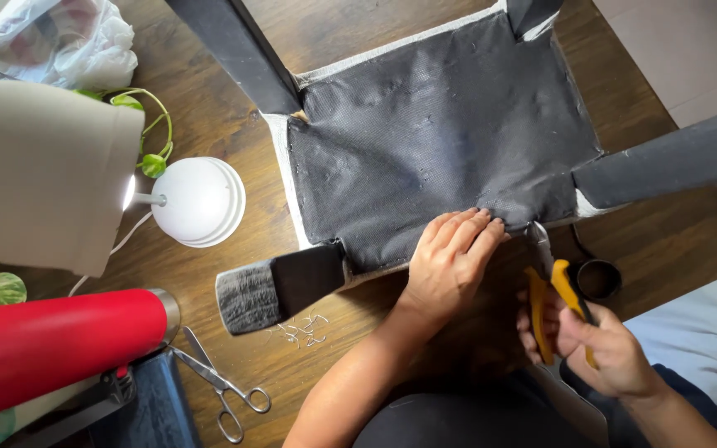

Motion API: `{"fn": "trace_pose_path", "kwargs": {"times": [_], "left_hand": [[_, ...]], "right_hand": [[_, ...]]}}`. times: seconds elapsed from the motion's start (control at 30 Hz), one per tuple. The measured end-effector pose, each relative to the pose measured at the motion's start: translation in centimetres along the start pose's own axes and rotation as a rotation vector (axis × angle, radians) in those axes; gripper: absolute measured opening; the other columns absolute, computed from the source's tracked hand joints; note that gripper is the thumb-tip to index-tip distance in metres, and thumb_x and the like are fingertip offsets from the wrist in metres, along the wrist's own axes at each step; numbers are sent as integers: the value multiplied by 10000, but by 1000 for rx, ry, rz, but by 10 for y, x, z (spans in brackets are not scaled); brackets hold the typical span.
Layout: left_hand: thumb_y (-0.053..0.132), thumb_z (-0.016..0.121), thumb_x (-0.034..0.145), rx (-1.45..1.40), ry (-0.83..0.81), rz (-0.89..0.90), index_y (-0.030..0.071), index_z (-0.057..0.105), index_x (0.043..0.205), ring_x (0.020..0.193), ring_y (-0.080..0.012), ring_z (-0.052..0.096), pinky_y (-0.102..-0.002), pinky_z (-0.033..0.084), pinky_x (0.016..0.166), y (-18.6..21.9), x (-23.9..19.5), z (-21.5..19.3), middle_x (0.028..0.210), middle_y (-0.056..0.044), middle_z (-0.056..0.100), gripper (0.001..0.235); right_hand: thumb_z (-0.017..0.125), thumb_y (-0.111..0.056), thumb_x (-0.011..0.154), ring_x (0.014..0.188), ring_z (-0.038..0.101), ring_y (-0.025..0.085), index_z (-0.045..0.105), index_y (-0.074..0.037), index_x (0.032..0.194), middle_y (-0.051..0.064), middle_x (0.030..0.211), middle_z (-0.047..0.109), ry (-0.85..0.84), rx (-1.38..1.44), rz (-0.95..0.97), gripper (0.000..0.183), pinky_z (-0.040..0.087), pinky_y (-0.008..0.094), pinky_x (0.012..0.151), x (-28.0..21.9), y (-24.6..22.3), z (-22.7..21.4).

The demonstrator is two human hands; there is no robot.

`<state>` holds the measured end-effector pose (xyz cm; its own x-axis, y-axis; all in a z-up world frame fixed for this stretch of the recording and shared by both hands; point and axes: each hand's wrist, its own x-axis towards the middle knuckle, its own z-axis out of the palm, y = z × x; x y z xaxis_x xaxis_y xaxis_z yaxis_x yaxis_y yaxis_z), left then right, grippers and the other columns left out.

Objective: The person uses pliers to pull out staples from the underside of an overturned chair, then uses a screwdriver to pry and lift the fabric. The fabric is fully detached and removed from the chair frame by the end of the clip.

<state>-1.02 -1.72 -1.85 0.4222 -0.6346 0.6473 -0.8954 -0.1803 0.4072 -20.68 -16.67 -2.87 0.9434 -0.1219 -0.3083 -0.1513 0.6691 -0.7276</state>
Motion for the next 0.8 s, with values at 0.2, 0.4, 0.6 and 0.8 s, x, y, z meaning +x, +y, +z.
{"fn": "trace_pose_path", "kwargs": {"times": [0.2,0.4,0.6,0.8], "left_hand": [[166,612,1055,38,35,-7,77,683,1112,1058,-263,704,-385,527,954,4,3,7,1134,-96,715,127],[192,517,1066,165,-103,35,177,578,1435,959,-230,606,-401,459,985,7,12,3,1039,-23,590,375],[217,538,1007,19,-107,46,179,699,1182,1013,-224,612,-434,424,936,-8,35,16,1101,-9,620,240],[153,591,951,45,-152,17,218,688,1146,1036,-201,633,-394,445,908,-6,38,11,1093,44,645,227]], "right_hand": [[599,-410,1062,670,485,199,416,25,1335,120,945,505,-294,629,217,546,426,309,473,-3,11,-21],[657,-372,998,736,527,259,452,14,1363,149,970,539,-294,471,186,569,409,377,541,7,13,-18],[549,-194,1093,1300,487,637,554,185,1310,540,1387,458,-273,384,80,437,395,783,1023,-12,-19,1],[561,-382,1185,1419,501,455,247,94,1558,368,1577,315,-526,544,255,681,386,692,1115,-4,-33,20]]}}
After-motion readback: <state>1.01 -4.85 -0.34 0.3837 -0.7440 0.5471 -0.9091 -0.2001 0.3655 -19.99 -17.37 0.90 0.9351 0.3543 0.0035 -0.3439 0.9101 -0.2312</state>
